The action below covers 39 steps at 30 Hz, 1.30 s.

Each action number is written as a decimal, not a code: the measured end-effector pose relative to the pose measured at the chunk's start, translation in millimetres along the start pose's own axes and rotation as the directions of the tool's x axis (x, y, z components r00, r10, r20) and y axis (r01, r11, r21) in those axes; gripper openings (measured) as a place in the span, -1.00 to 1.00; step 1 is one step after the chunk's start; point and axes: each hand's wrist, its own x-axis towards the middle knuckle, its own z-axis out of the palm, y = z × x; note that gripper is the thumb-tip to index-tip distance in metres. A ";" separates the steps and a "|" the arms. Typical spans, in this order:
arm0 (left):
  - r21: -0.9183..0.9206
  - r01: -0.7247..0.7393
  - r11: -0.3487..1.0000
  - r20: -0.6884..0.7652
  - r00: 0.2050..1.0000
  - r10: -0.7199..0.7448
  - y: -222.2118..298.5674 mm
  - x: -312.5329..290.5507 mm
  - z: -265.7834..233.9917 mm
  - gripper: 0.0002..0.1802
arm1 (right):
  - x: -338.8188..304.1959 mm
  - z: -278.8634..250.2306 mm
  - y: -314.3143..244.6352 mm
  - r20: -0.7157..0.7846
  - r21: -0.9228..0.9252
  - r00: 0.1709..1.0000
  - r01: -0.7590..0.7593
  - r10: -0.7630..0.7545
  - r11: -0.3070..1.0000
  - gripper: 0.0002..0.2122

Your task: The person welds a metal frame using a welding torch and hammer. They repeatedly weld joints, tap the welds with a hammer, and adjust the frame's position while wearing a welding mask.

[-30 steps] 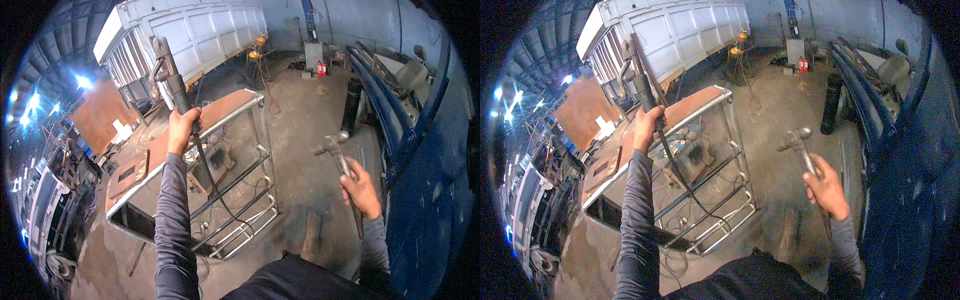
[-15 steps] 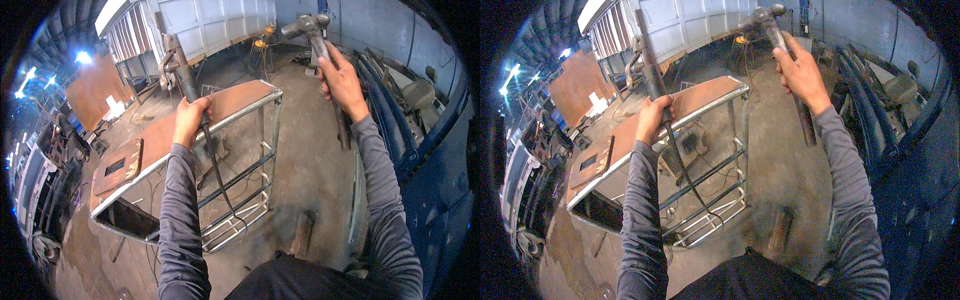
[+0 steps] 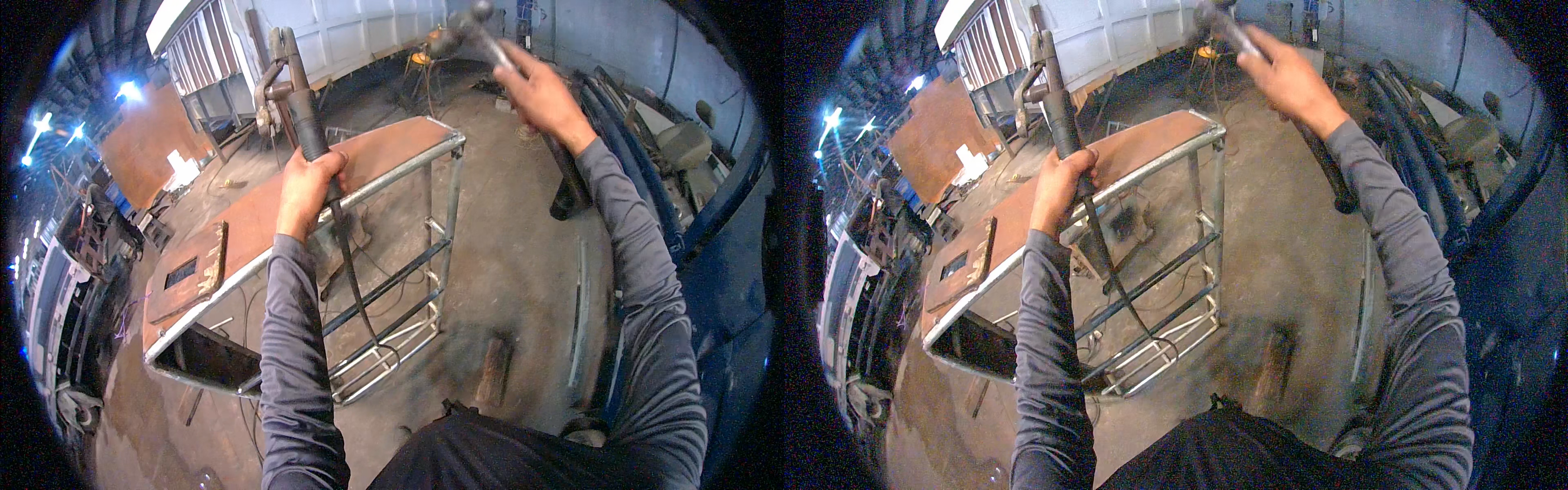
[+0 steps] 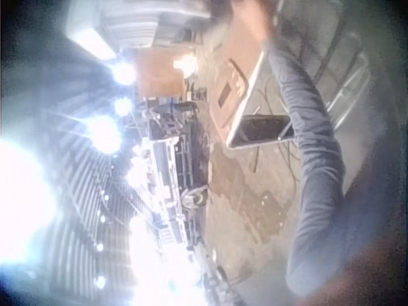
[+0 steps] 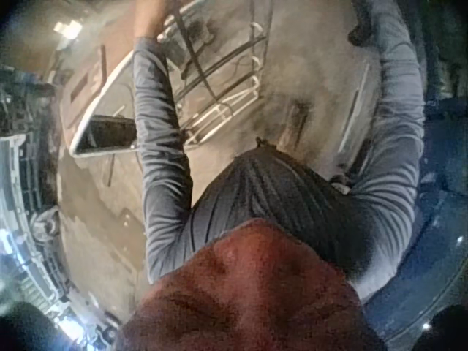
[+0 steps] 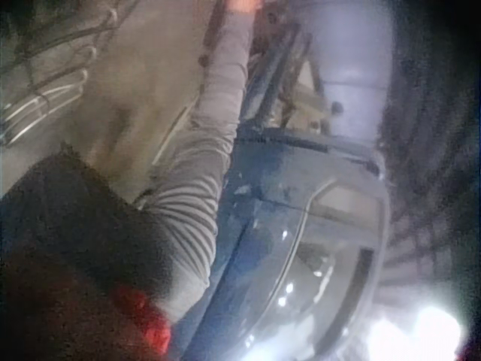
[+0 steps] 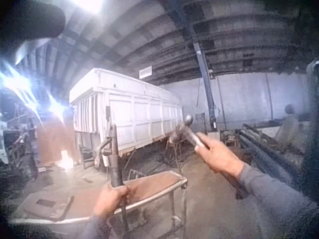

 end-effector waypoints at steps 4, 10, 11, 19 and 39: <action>-0.014 0.006 1.000 -0.026 1.000 -0.007 -2.4 -1.0 3.6 -0.71 | -33.9 24.4 6.4 0.429 -0.087 0.880 -0.184 0.203 0.979 -0.47; 0.029 0.005 1.000 -0.003 1.000 -0.005 -0.7 1.2 -2.7 -0.70 | -11.0 -4.0 -12.7 0.209 -0.012 0.960 -0.189 0.187 0.982 -0.48; 0.030 -0.005 1.000 -0.003 1.000 0.005 -1.3 2.3 -1.6 -0.70 | -7.2 -7.8 -13.8 0.125 0.030 0.979 -0.169 0.164 0.985 -0.48; -0.001 0.025 1.000 0.006 1.000 -0.025 -2.9 2.2 2.2 -0.72 | -7.9 14.5 18.8 0.404 -0.143 0.861 -0.274 0.309 0.951 -0.49; -0.017 0.031 0.999 0.012 0.999 -0.031 5.1 -2.9 6.4 -0.73 | -13.4 11.5 27.0 0.106 0.118 0.983 -0.160 0.147 0.980 -0.48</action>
